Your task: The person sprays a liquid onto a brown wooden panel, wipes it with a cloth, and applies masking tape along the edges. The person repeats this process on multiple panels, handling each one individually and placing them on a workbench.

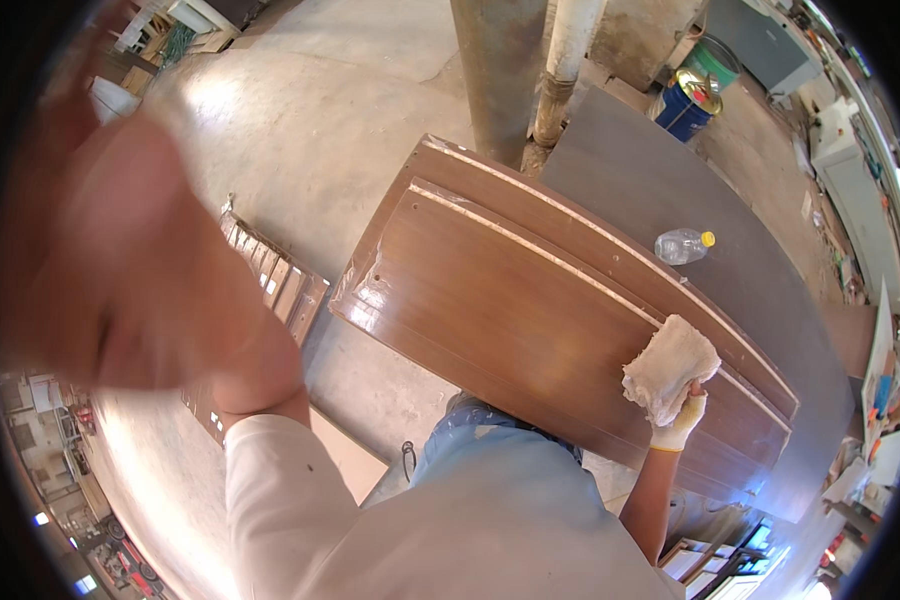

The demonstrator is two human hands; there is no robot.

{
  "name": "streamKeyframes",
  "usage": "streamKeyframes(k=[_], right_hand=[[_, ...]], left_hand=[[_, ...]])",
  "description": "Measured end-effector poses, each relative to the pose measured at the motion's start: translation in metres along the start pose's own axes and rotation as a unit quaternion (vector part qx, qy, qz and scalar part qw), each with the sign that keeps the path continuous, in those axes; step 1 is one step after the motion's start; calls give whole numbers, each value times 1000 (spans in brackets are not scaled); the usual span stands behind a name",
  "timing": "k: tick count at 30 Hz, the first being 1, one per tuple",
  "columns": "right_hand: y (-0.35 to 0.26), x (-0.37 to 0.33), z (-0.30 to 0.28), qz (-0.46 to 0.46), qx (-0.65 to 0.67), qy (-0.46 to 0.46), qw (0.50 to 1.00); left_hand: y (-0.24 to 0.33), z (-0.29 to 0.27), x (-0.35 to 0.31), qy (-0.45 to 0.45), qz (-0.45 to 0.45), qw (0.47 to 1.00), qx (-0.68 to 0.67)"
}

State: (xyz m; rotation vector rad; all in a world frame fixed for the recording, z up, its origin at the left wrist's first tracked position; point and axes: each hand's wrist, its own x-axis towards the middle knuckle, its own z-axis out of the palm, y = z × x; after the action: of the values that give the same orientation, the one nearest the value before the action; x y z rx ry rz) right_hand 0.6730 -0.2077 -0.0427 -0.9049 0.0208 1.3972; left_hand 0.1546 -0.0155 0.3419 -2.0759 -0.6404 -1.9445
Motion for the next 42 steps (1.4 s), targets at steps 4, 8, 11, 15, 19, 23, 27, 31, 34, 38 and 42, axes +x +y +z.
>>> streamKeyframes(k=[4,8,11,15,19,23,27,31,34,38,42], right_hand=[[-25,-33,19,-16,-7,-46,999],[-34,-63,37,-47,-27,-166,985],[-13,-64,40,-40,-203,-111,972],[35,-61,32,37,-194,-43,979],[52,-73,25,43,-139,29,989],[50,-85,21,32,-114,55,991],[50,-82,14,43,-78,35,995],[50,-76,8,64,-77,47,994],[48,-76,7,69,-66,56,994],[45,-76,8,80,-48,46,995],[43,-72,5,88,-61,21,994]], left_hand=[[-65,36,-122,-147,-327,924,136],[-101,82,-273,-252,-480,828,144],[-162,84,-339,-292,-520,752,281],[-228,91,-385,-318,-450,770,323],[-259,94,-393,-381,-381,788,299],[-265,83,-388,-433,-352,786,267],[-273,82,-386,-448,-298,814,218],[-286,82,-386,-517,-248,794,201],[-303,76,-385,-575,-230,736,275],[-331,53,-387,-503,-373,668,402],[-364,24,-403,-294,-509,720,370]])
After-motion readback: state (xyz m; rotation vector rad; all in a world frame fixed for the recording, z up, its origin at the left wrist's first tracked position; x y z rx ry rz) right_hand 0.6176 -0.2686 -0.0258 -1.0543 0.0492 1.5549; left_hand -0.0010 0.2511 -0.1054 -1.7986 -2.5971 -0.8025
